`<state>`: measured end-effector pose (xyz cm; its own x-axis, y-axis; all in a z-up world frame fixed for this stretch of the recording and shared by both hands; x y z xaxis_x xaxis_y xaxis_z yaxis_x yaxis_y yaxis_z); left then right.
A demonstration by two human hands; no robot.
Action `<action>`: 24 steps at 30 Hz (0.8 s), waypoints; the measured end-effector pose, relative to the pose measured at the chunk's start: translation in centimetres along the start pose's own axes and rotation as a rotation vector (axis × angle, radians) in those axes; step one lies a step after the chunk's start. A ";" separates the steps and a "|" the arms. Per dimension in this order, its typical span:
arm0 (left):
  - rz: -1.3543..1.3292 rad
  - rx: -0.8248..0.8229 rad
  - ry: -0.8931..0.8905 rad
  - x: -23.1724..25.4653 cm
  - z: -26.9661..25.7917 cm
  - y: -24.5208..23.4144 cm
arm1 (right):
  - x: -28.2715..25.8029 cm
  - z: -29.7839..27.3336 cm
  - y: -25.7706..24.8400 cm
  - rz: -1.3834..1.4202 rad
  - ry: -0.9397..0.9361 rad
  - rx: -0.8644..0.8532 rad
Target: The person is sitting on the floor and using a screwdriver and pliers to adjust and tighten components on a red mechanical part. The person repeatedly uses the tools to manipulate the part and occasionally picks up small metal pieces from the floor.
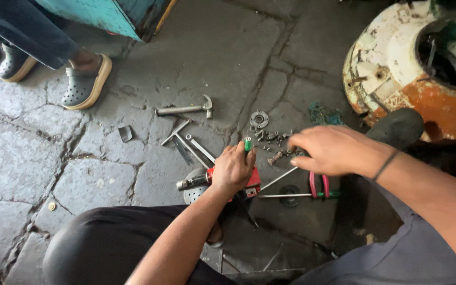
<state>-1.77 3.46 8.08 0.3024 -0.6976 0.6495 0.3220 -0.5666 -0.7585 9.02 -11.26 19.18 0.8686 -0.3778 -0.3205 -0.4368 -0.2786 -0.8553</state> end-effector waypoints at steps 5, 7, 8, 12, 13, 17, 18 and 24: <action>-0.005 0.020 0.068 0.4 0.4 -0.1 | -2.5 2.1 -1.8 0.041 -0.016 0.266; -0.009 -0.005 0.076 0.3 0.3 0.1 | -3.5 2.7 -2.1 0.044 -0.059 0.362; -0.011 -0.018 0.081 0.2 0.3 0.2 | -3.9 3.0 -2.2 0.046 -0.081 0.410; 0.038 -0.099 0.062 -0.1 0.2 0.7 | -4.7 4.5 0.2 0.050 -0.108 0.314; 0.049 -0.119 0.053 -0.1 0.2 0.8 | -4.9 4.7 0.8 0.045 -0.132 0.302; 0.046 -0.151 0.121 0.6 0.1 0.2 | -4.4 5.3 2.4 0.027 -0.129 0.281; 0.048 -0.166 0.125 0.6 -0.1 -0.1 | -4.2 5.2 2.6 0.043 -0.131 0.291; 0.242 -0.257 0.096 -1.5 -0.6 -2.4 | -3.5 4.9 2.6 0.080 -0.111 0.297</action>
<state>-3.50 5.58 8.86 0.2524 -0.8560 0.4513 0.0124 -0.4635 -0.8860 6.00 -6.36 16.09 0.8614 -0.2851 -0.4204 -0.4320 0.0242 -0.9016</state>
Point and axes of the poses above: each hand's wrist, its own z-axis towards the middle knuckle, its own y-axis out of the palm, x = y × z, the point moved 7 cm from there along z, towards the middle knuckle, and after that the axes turned 9 degrees about -y, right-handed, at the moved point
